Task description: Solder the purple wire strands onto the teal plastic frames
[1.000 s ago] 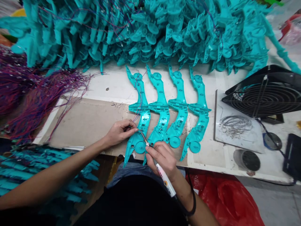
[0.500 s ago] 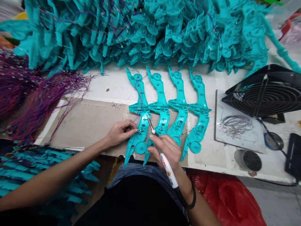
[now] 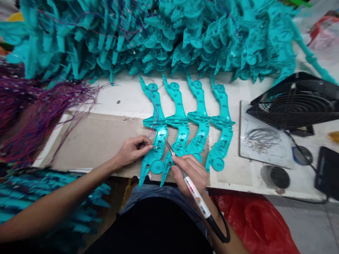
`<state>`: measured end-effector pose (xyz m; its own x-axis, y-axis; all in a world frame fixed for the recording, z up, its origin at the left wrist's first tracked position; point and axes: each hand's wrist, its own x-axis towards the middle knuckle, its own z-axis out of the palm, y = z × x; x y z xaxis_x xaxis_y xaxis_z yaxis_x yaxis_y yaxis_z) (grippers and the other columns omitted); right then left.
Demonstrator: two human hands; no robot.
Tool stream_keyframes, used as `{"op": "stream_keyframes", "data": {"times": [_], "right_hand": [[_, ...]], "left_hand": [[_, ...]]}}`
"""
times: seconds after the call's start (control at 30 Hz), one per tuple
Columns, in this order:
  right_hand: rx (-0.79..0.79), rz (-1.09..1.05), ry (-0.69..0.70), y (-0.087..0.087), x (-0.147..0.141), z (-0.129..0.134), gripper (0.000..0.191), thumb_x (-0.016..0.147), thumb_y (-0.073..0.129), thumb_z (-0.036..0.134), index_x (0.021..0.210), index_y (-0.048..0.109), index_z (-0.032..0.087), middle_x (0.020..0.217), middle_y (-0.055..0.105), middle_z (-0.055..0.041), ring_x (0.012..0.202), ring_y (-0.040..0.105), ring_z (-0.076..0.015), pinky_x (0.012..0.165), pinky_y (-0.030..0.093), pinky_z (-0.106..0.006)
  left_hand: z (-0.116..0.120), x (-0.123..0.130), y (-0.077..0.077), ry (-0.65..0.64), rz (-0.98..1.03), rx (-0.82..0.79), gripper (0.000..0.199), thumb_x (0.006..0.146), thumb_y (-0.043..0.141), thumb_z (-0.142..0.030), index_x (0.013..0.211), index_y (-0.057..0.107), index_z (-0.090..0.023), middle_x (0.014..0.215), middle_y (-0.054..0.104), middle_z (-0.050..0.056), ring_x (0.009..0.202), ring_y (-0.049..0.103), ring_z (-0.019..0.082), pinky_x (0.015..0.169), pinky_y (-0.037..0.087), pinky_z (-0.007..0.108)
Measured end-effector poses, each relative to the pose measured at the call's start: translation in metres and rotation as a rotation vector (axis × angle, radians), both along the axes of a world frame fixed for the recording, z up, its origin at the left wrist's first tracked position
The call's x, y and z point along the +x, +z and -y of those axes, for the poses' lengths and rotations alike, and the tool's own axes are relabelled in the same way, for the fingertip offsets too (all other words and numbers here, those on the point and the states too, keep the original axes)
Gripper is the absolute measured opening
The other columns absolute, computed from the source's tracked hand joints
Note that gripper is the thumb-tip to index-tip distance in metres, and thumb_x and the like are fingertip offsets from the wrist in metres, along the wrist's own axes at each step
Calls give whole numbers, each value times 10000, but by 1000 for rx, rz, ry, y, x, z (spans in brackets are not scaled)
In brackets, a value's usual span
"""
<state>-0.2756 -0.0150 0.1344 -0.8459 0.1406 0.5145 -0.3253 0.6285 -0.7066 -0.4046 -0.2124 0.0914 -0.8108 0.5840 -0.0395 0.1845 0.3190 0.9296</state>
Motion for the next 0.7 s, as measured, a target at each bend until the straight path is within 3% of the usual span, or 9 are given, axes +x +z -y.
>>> {"op": "stream_keyframes", "data": {"times": [0.13,0.27,0.33,0.47,0.7], "right_hand": [[-18,-14,-334,7,30,-28,249,843,570,136,1041,701,210,838,707,-45,739,659,-173,672,538,-312],[73,7,-828,1,65,-85,224,880,549,255,981,724,157,737,689,-46,628,625,-150,664,522,-304],[111,39,-987,-5,75,-112,265,875,555,315,966,729,137,691,676,-43,584,603,-143,654,512,-299],[28,83,-1062,-15,75,-141,326,855,559,372,948,735,114,643,653,-35,584,595,-146,661,498,-286],[-169,123,-1074,-22,67,-148,357,832,568,400,960,736,112,552,586,9,599,605,-152,660,481,-268]], "left_hand": [[6,7,-3,12,-18,-75,240,816,605,-385,759,639,-154,718,617,19,606,495,108,572,389,224],[9,8,-7,4,40,-133,276,805,607,-443,793,649,-170,742,637,10,628,528,120,561,408,211],[10,8,-5,-5,53,-150,290,797,606,-464,787,652,-177,745,642,5,638,540,124,567,420,204],[9,10,3,7,72,-171,286,788,611,-471,790,656,-188,759,650,-4,659,558,129,607,453,199],[10,10,5,27,131,-176,220,779,626,-424,811,659,-208,812,669,-17,768,594,152,710,484,216]]}}
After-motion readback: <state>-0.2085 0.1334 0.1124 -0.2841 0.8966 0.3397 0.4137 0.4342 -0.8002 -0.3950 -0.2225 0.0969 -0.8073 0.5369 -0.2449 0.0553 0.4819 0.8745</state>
